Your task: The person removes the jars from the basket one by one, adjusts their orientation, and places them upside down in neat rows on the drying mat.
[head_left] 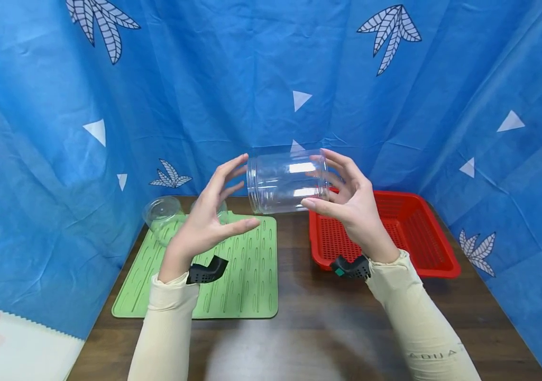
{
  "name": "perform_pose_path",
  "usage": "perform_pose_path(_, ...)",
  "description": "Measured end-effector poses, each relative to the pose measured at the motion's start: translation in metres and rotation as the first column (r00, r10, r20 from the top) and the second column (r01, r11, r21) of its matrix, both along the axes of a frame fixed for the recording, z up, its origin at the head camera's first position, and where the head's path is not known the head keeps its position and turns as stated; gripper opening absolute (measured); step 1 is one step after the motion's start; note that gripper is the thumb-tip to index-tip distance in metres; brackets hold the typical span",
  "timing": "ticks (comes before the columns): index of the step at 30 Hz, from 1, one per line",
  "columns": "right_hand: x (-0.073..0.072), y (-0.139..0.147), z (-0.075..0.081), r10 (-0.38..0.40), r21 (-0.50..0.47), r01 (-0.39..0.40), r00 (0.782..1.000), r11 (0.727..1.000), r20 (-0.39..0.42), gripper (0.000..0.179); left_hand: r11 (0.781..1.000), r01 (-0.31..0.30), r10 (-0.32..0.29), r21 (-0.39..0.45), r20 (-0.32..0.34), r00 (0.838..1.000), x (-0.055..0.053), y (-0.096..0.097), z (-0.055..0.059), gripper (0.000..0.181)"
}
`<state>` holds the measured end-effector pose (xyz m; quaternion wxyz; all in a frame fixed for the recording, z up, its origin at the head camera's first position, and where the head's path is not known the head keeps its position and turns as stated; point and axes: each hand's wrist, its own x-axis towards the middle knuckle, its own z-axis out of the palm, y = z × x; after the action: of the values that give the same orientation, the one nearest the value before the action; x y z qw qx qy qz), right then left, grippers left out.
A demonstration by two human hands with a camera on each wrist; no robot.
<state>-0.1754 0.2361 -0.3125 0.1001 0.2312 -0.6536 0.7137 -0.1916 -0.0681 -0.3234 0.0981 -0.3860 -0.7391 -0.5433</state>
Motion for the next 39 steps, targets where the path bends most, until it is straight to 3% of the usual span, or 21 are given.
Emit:
perform_pose_path(5, -0.018, -0.005, -0.006, -0.07, 0.098, 0.072, 0.997, 0.993, -0.018, 0.085, 0.993, -0.117, 0.117, -0.034, 0.0, 0.993, 0.002, -0.015, -0.018, 0.077)
perform_pose_path(10, -0.035, -0.014, -0.013, -0.141, 0.229, 0.148, 0.989, 0.962, -0.05, 0.085, 0.954, -0.271, 0.272, -0.131, -0.008, 0.962, 0.005, -0.035, -0.039, 0.071)
perform_pose_path(17, -0.059, -0.033, -0.024, -0.209, 0.416, 0.244, 0.969, 0.876, -0.129, 0.094, 0.887, -0.384, 0.408, -0.257, 0.043, 0.912, 0.018, -0.072, -0.07, 0.073)
perform_pose_path(23, -0.077, -0.044, -0.035, -0.175, 0.541, 0.26, 0.963, 0.8, -0.205, 0.098, 0.838, -0.426, 0.485, -0.341, 0.108, 0.868, 0.031, -0.1, -0.106, 0.073)
perform_pose_path(26, -0.085, -0.05, -0.042, -0.154, 0.582, 0.259, 0.962, 0.771, -0.225, 0.098, 0.781, -0.459, 0.544, -0.425, 0.099, 0.833, 0.041, -0.114, -0.122, 0.075)
perform_pose_path(30, -0.096, -0.058, -0.051, -0.126, 0.633, 0.233, 0.97, 0.738, -0.209, 0.096, 0.664, -0.502, 0.626, -0.554, 0.044, 0.779, 0.057, -0.135, -0.142, 0.079)
perform_pose_path(32, -0.1, -0.061, -0.056, -0.12, 0.66, 0.219, 0.974, 0.719, -0.192, 0.094, 0.621, -0.507, 0.654, -0.599, 0.038, 0.756, 0.065, -0.145, -0.152, 0.081)
perform_pose_path(35, -0.105, -0.064, -0.063, -0.116, 0.695, 0.204, 0.978, 0.69, -0.172, 0.094, 0.584, -0.502, 0.679, -0.638, 0.045, 0.732, 0.076, -0.155, -0.168, 0.082)
perform_pose_path(39, -0.112, -0.068, -0.072, -0.111, 0.73, 0.18, 0.984, 0.659, -0.143, 0.095, 0.581, -0.476, 0.687, -0.66, 0.083, 0.722, 0.09, -0.163, -0.185, 0.084)
